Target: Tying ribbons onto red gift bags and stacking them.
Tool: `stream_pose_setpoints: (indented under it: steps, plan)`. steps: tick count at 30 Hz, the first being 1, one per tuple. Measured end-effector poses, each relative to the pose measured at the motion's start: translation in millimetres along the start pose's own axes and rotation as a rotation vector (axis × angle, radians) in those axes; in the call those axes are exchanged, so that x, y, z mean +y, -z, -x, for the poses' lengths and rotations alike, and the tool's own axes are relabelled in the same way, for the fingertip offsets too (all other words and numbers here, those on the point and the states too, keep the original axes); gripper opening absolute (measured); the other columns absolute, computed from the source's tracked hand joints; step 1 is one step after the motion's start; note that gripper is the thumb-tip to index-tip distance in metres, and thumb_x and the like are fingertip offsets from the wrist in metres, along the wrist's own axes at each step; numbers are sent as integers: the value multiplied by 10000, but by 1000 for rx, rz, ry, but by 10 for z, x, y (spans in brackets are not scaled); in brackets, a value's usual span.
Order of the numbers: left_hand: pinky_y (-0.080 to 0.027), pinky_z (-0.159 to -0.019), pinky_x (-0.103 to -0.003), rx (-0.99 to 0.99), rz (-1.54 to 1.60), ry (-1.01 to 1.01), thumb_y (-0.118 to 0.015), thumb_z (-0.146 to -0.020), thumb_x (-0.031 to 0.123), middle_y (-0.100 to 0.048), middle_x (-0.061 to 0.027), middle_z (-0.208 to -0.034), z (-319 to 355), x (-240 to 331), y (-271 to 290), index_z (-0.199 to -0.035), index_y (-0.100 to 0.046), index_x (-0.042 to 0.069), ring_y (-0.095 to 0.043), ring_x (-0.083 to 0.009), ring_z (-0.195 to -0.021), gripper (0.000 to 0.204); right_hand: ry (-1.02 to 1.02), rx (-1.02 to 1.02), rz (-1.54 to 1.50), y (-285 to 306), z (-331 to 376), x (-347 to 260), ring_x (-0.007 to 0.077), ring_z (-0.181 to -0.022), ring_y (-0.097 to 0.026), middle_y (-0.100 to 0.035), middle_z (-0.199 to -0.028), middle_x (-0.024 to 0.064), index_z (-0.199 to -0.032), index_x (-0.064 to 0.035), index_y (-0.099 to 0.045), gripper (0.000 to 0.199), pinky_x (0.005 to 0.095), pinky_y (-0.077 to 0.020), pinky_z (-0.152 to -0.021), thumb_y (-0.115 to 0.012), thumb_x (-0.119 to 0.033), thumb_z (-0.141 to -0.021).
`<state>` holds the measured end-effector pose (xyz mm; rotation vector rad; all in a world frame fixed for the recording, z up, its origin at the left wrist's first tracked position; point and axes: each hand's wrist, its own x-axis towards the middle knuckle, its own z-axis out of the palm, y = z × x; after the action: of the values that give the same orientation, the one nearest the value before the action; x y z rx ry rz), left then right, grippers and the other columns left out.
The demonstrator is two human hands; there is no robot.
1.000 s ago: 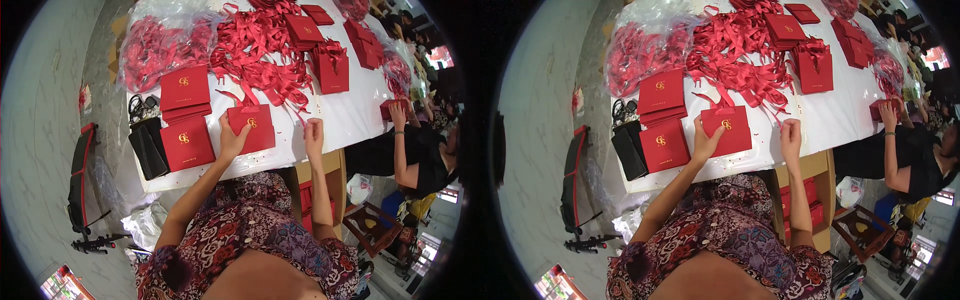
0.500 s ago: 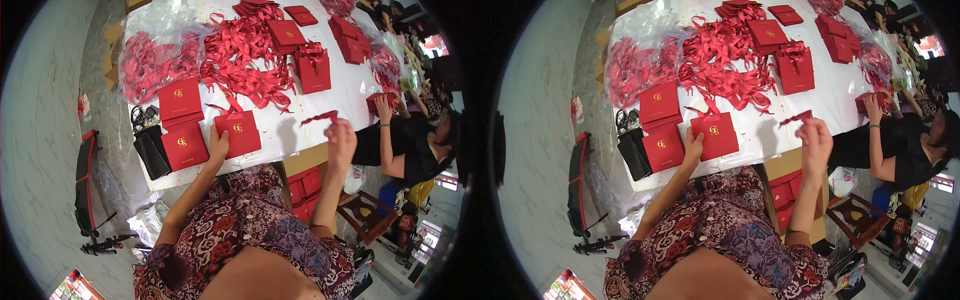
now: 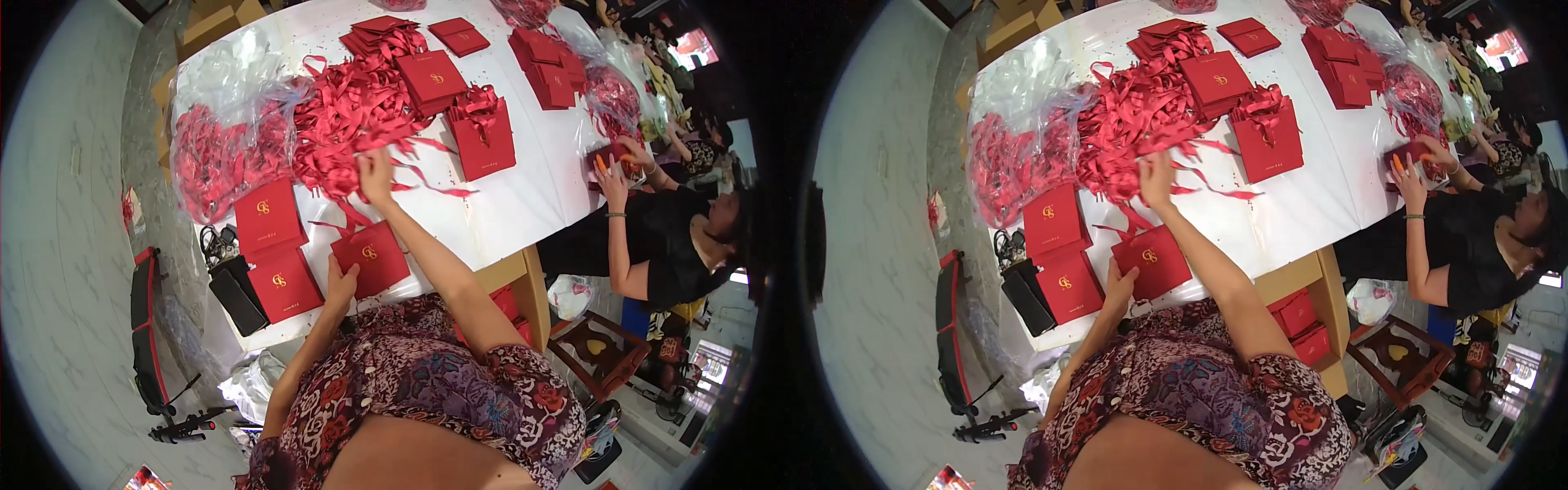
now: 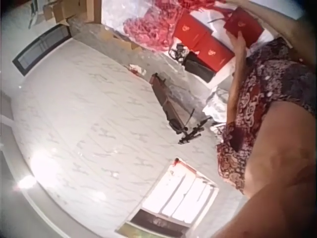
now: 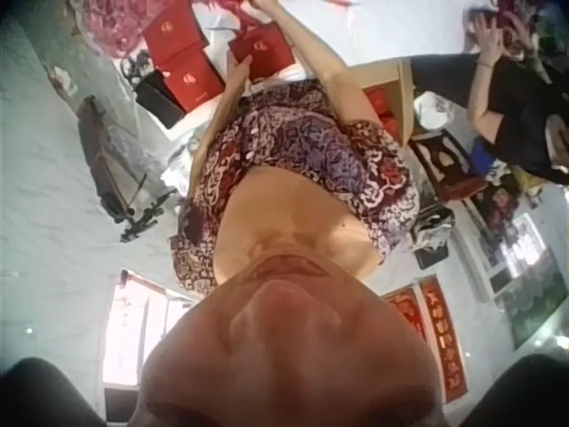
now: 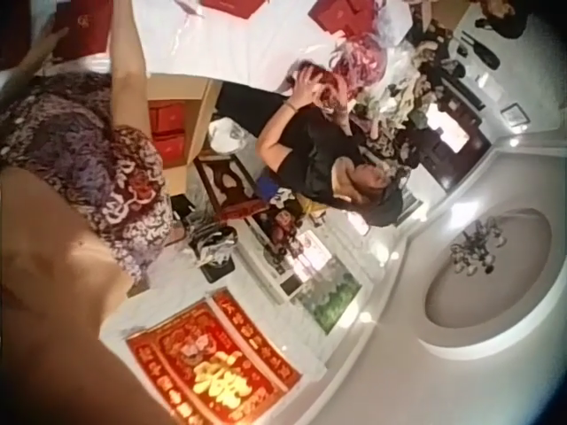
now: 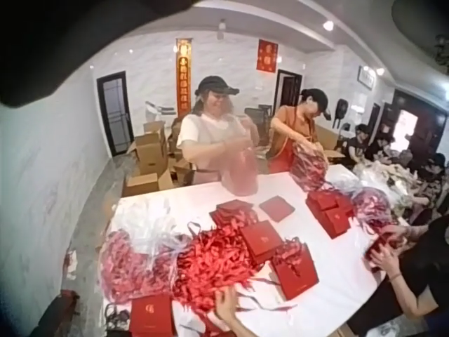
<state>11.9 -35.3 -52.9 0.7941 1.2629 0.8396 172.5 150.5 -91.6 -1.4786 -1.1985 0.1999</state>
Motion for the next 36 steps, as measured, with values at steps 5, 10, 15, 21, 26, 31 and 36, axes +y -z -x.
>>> stream_pose_setpoints:
  steps: [5,10,15,21,26,31,36]
  plan:
    - [-428,-998,-325,-167,39,91,-546,-876,-58,-562,-97,-1278,-72,37,-318,-1337,-412,21,-537,-187,-1166,487,9,-302,-38,-411,-48,-276,389,-746,-600,-569,-901,196,-880,-58,-563,157,526,-461,-616,-637,-177,-810]
    - [-432,-997,-324,-396,82,14,-552,-860,-69,-585,-96,-1248,-233,-19,-784,-1279,-471,-8,-562,-174,-1126,431,108,-750,-15,-291,-105,-567,374,-842,-627,-634,-846,202,-918,-83,-592,217,490,-501,-681,-618,-265,-804]
    - [-441,-978,-315,-332,-90,2,-577,-858,-48,-609,-92,-1198,-289,-188,-820,-1272,-478,-11,-572,-172,-1098,427,174,-536,-87,333,-357,-703,372,-928,-597,-613,-981,196,-1046,-21,-575,308,473,-488,-768,-661,-186,-801]
    - [-489,-909,-302,-213,78,33,-575,-862,-42,-614,-87,-1200,-310,-244,-710,-1340,-449,2,-610,-167,-1034,496,-269,-88,524,493,-495,263,502,-1376,-191,-283,-1452,327,-1418,34,-336,768,603,-154,-1111,-601,-442,-876]
    - [-489,-911,-304,-254,73,93,-601,-862,-27,-617,-89,-1202,-349,-120,-858,-1365,-436,19,-606,-169,-1060,532,-63,-49,422,-121,-436,296,534,-1369,-204,-347,-1418,327,-1392,98,-334,859,622,-137,-1121,-586,-525,-857]
    - [-474,-937,-312,-268,-110,-46,-667,-859,66,-600,-86,-1236,-795,-21,-1060,-1378,-413,19,-593,-182,-1074,580,16,-765,113,-267,-431,-341,441,-1143,-516,-560,-1146,308,-1121,79,-515,583,540,-410,-970,-587,-444,-874]
    - [-441,-827,-383,100,-366,-448,-777,-802,177,-509,-33,-978,-1422,-288,-1417,-1114,-544,54,-477,-197,-901,408,-114,-960,267,367,-542,-605,419,-951,-604,-600,-1003,225,-1132,22,-526,473,482,-513,-806,-632,-347,-855]
